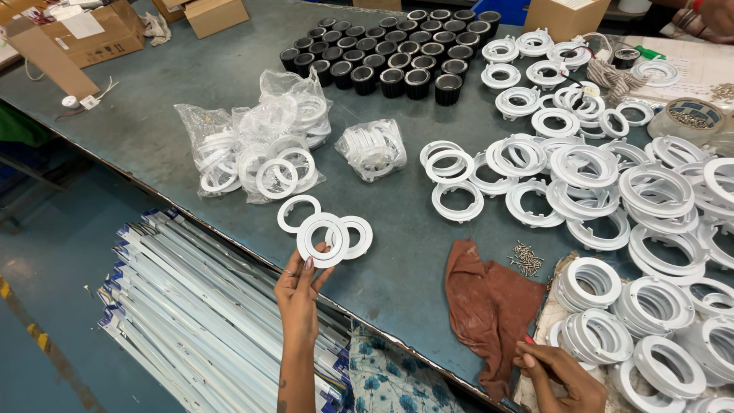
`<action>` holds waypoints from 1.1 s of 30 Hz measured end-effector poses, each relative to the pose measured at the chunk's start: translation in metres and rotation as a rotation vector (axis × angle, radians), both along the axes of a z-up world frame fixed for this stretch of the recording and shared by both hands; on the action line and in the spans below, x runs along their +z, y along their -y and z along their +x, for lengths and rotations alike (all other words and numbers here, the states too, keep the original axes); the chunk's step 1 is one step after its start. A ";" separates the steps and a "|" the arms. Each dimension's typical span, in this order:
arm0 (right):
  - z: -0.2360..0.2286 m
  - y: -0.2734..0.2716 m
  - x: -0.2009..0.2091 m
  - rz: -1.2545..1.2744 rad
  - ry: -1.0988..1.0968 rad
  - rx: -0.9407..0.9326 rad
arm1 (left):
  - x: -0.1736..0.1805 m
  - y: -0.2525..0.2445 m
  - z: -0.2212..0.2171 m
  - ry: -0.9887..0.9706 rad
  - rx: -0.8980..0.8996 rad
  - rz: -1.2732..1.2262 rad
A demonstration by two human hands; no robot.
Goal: The person assembles white plastic rings by inserting small metal pins into pre-drilled holes and securing them with a green power drill. The person handles the rings one at a time, aligns the pins, and fastens them before stacking the finished units on the table.
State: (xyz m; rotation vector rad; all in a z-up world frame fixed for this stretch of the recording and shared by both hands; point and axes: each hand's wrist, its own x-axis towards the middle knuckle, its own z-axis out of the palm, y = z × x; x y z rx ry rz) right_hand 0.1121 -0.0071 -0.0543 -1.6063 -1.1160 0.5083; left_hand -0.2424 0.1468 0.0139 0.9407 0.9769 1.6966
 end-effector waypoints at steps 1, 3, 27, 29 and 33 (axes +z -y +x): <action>0.000 0.000 0.001 -0.008 -0.008 -0.002 | 0.000 -0.001 -0.001 0.004 -0.006 0.006; 0.000 -0.001 0.001 -0.023 -0.023 -0.007 | -0.001 -0.003 -0.003 0.001 -0.010 0.014; -0.001 0.001 0.004 0.017 -0.021 0.076 | 0.025 -0.022 0.007 -1.410 0.210 0.365; 0.000 0.001 0.005 0.025 -0.018 0.080 | 0.026 -0.025 0.007 -1.466 0.183 0.347; -0.001 0.001 0.004 0.086 0.013 0.107 | 0.024 -0.027 0.009 -1.499 0.106 0.297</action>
